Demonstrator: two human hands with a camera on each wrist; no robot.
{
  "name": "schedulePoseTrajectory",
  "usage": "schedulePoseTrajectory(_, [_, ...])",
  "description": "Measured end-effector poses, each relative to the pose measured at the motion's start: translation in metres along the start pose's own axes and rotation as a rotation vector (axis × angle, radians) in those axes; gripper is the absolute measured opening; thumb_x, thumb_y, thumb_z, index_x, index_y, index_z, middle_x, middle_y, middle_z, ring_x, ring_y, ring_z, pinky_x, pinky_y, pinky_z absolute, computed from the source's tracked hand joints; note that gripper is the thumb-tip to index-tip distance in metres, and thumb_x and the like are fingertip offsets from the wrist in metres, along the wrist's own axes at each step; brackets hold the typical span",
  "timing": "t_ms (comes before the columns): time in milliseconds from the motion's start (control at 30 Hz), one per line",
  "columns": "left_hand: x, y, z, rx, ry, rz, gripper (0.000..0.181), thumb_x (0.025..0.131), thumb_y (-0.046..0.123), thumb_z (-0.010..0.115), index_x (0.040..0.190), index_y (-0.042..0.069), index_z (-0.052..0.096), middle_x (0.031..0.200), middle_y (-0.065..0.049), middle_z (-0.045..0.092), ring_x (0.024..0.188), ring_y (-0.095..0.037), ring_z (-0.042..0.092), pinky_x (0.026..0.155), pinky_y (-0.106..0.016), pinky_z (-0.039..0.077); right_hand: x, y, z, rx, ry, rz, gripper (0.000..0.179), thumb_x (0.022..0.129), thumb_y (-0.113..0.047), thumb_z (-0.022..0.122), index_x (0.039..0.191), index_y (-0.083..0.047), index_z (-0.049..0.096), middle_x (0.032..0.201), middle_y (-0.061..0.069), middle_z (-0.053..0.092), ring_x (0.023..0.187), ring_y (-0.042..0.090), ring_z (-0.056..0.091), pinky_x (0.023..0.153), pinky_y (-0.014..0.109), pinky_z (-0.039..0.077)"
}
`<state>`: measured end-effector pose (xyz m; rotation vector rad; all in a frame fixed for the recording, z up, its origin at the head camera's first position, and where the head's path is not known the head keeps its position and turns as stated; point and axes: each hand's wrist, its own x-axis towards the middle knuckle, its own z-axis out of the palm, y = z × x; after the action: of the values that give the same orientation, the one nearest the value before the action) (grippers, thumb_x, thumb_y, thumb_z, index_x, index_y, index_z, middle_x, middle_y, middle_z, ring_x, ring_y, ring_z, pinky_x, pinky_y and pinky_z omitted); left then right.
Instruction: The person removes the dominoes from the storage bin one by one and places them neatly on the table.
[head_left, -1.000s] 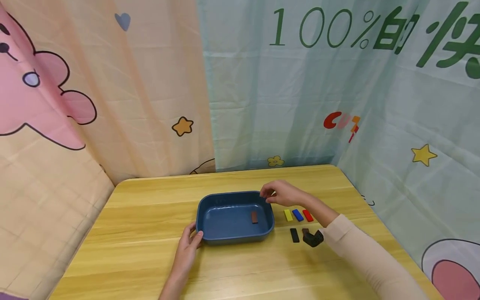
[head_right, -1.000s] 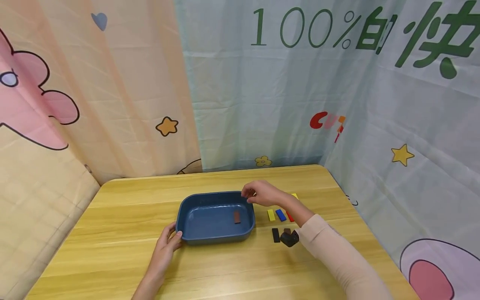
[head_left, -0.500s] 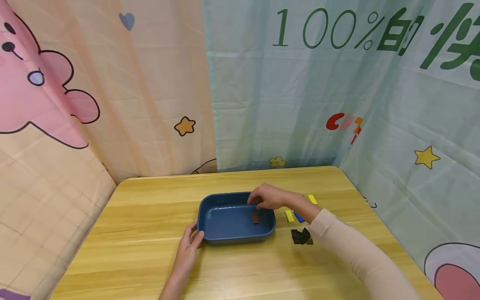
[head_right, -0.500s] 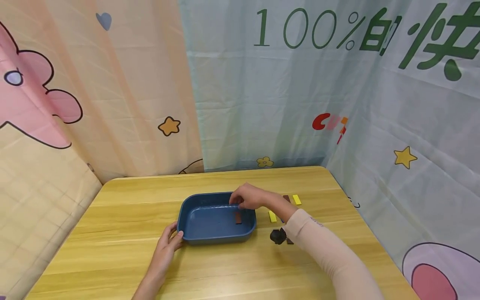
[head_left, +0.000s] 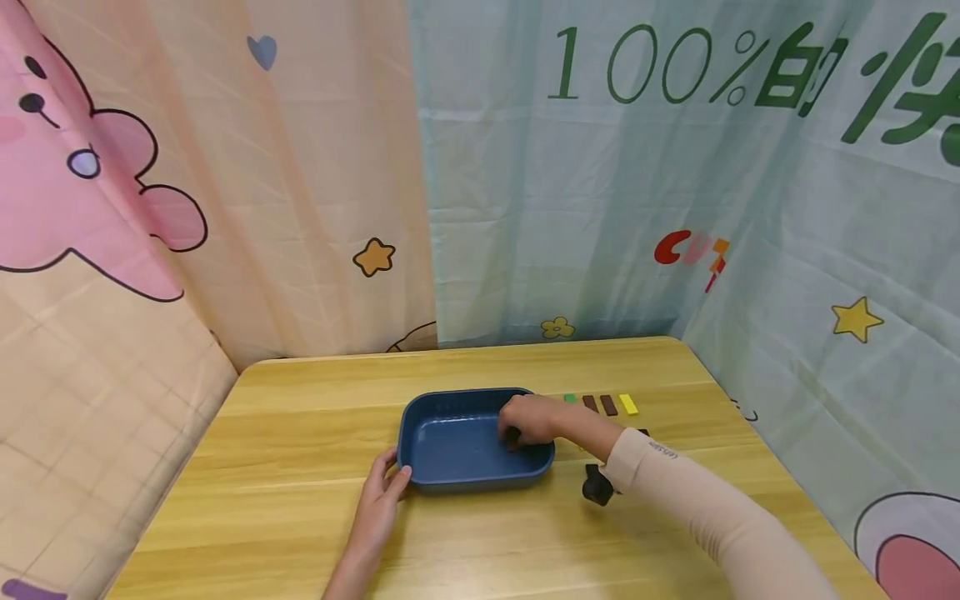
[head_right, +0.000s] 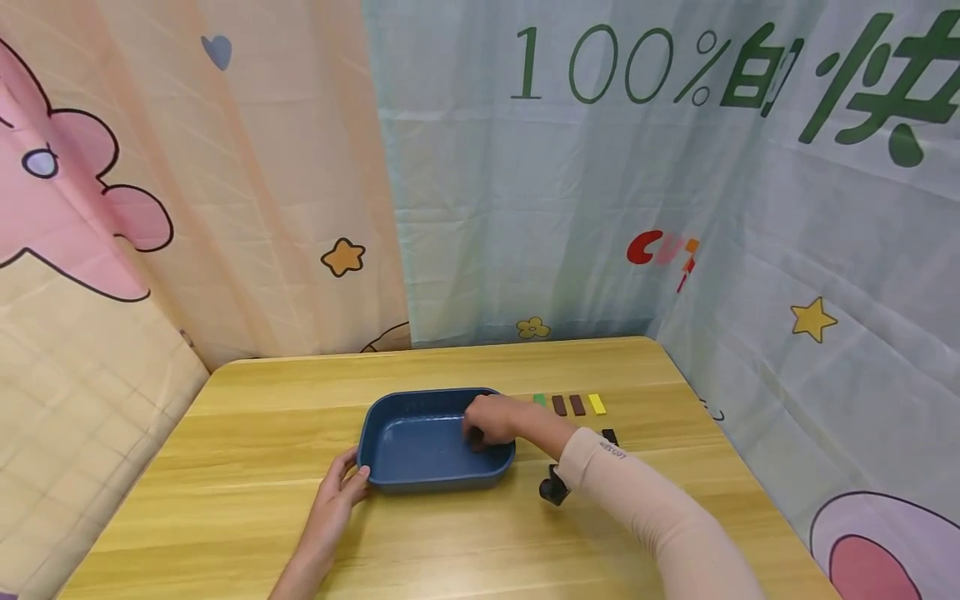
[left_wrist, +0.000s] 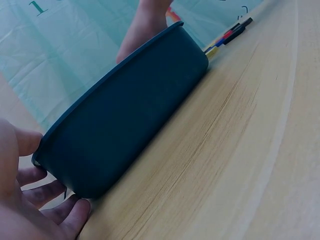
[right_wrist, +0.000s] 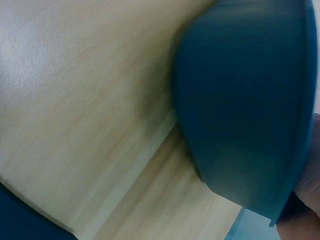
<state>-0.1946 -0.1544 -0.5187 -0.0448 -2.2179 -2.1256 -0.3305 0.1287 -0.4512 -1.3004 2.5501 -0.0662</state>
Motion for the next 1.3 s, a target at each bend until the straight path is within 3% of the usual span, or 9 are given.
schedulePoseTrajectory(200, [0.000, 0.000, 0.001, -0.005, -0.006, 0.002, 0.044, 0.111, 0.010, 0.047, 0.150, -0.009, 0.038, 0.154, -0.033, 0.036, 0.137, -0.047, 0.046, 0.098, -0.044, 0.049, 0.003, 0.000, 0.007, 0.011, 0.047, 0.021, 0.003, 0.092, -0.017, 0.081, 0.093, -0.019, 0.079, 0.085, -0.013, 0.067, 0.078, 0.001, 0.061, 0.073, 0.020, 0.052])
schedulePoseTrajectory(567, [-0.001, 0.002, -0.001, -0.005, 0.004, -0.006, 0.046, 0.111, 0.012, 0.048, 0.151, -0.008, 0.038, 0.155, -0.032, 0.036, 0.137, -0.046, 0.046, 0.098, -0.042, 0.049, 0.005, 0.005, 0.010, 0.030, 0.161, -0.029, 0.022, 0.089, -0.018, 0.085, 0.081, -0.023, 0.065, 0.069, -0.015, 0.054, 0.063, 0.002, 0.052, 0.062, 0.020, 0.045])
schedulePoseTrajectory(767, [-0.002, 0.001, -0.001, -0.008, 0.007, -0.003, 0.045, 0.110, 0.010, 0.048, 0.150, -0.009, 0.039, 0.154, -0.032, 0.037, 0.136, -0.047, 0.047, 0.095, -0.037, 0.050, 0.002, 0.006, 0.002, 0.197, 0.212, -0.052, 0.018, 0.090, -0.016, 0.084, 0.084, -0.018, 0.067, 0.072, -0.012, 0.056, 0.065, 0.004, 0.052, 0.064, 0.023, 0.046])
schedulePoseTrajectory(1300, [-0.004, 0.002, 0.001, -0.017, 0.011, -0.009, 0.044, 0.110, 0.010, 0.049, 0.150, -0.008, 0.040, 0.154, -0.031, 0.037, 0.137, -0.045, 0.047, 0.096, -0.034, 0.050, -0.024, 0.003, -0.014, 0.499, 0.410, 0.032, 0.014, 0.092, -0.013, 0.080, 0.091, -0.014, 0.066, 0.077, -0.008, 0.060, 0.069, 0.009, 0.056, 0.067, 0.029, 0.050])
